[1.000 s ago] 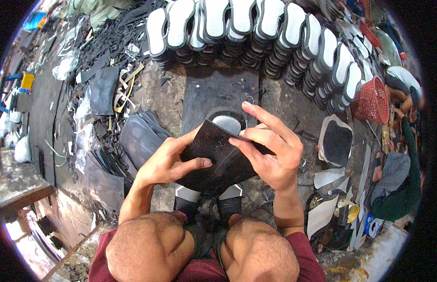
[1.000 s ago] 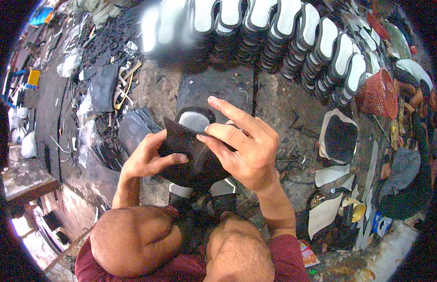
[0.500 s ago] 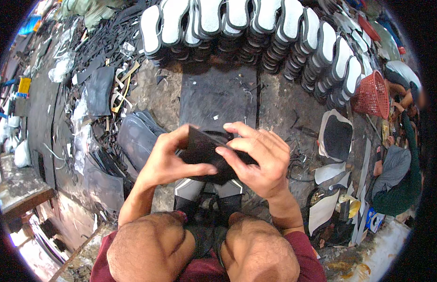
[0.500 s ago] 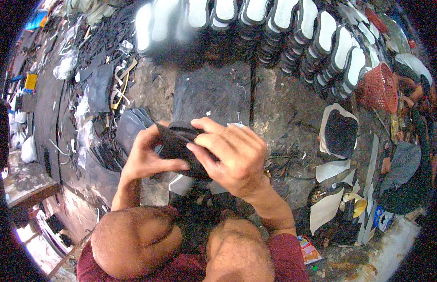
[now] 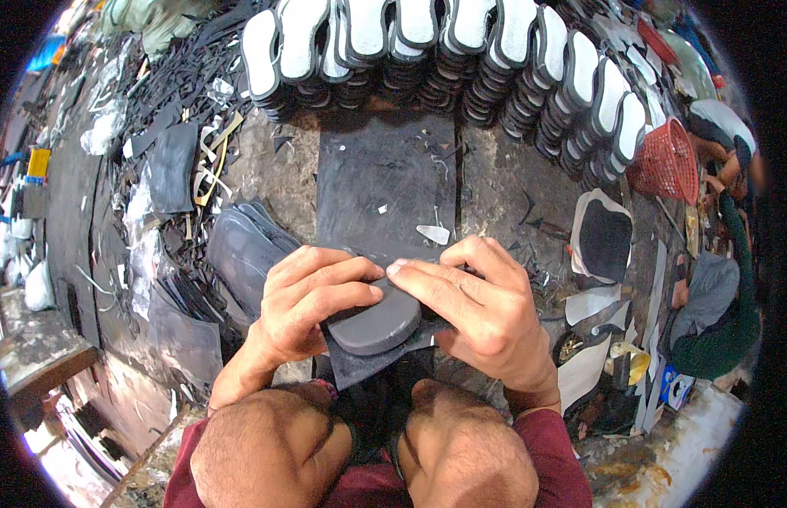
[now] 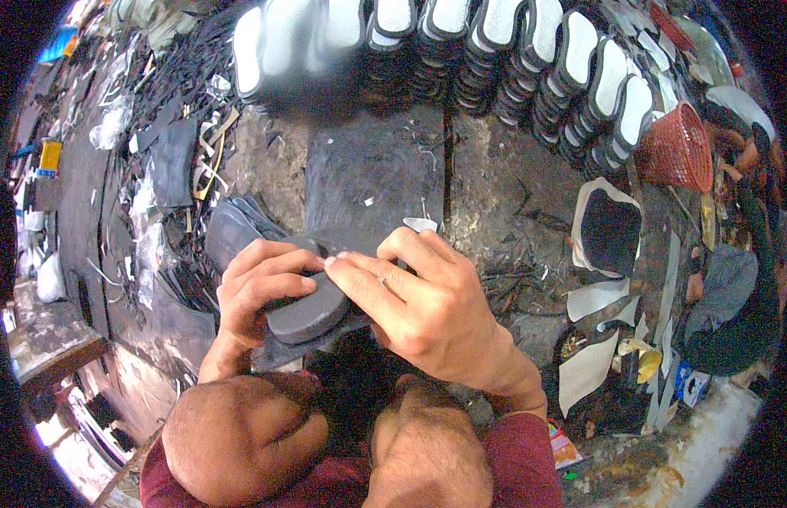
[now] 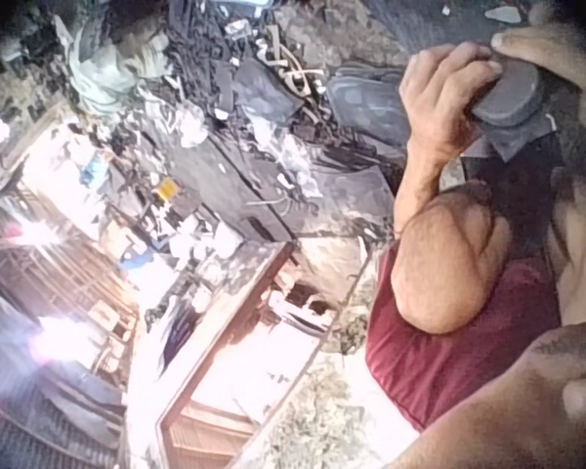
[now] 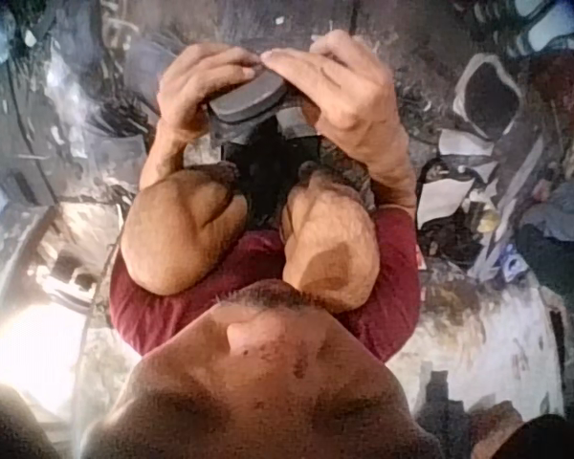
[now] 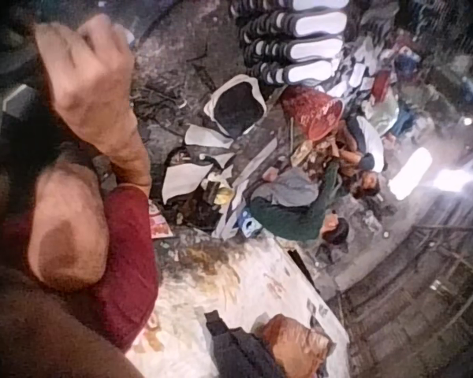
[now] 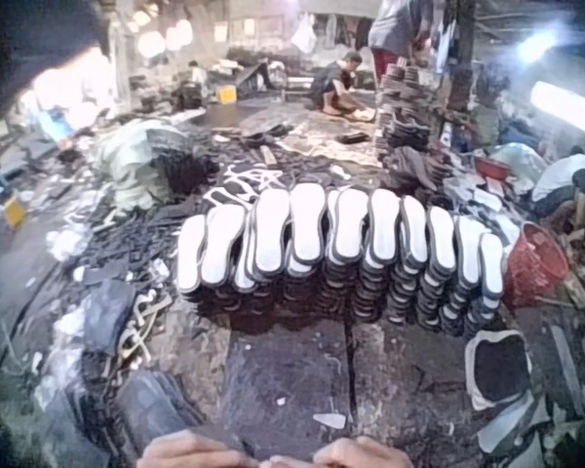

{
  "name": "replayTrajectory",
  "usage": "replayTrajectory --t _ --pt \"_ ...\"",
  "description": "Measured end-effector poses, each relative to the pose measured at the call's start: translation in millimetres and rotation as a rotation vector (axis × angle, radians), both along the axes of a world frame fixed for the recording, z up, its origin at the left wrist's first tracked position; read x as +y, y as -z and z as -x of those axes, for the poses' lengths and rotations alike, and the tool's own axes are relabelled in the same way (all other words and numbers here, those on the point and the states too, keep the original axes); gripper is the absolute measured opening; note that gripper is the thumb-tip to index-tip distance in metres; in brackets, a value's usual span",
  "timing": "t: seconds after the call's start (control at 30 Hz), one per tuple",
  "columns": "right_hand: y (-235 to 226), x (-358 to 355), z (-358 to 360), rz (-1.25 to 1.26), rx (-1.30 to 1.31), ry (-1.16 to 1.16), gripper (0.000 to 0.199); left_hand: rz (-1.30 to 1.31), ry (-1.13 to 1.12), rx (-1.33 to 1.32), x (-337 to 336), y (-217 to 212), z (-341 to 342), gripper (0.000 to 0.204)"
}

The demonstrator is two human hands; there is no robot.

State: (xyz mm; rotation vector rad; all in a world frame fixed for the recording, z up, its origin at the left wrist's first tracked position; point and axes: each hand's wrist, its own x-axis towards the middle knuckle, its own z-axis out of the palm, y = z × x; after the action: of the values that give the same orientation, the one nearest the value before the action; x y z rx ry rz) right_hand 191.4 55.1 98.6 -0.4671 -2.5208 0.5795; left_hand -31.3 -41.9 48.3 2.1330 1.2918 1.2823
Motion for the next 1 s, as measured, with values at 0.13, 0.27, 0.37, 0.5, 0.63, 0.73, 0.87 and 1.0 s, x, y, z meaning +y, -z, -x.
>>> replayTrajectory --t 0.13,0.27,0.37,0.5,0.63,0.73,0.87,1.0 --pt "5 13 -1 0.107 -0.056 -0.053 0.034 0.250 0.129 -0.225 5 -7 4 0.044" --pt "16 23 3 0.187 -0.093 0.030 0.030 0.605 -0.072 -0.531 5 1 -12 0.056" --pt "19 12 12 0.040 -0.100 0.115 0.030 0.415 -0.126 -0.223 3 11 -9 0.042" --pt "9 -12 8 -0.179 -0.053 0.142 0.034 -0.079 -0.283 0.027 1 20 -5 0.036" --pt "37 7 7 0.200 0.422 0.119 0.025 -0.201 -0.256 0.004 -1 19 -6 0.033" --pt "54 17 -2 0.248 0.452 -0.100 0.022 -0.283 -0.185 -0.073 -4 25 -7 0.030" --pt "52 9 -11 0.104 0.372 -0.018 0.019 -0.196 -0.133 -0.069 -6 21 -9 0.030" --pt "54 21 -17 0.165 0.294 -0.113 0.024 -0.035 -0.035 -0.113 -5 25 -2 0.028"
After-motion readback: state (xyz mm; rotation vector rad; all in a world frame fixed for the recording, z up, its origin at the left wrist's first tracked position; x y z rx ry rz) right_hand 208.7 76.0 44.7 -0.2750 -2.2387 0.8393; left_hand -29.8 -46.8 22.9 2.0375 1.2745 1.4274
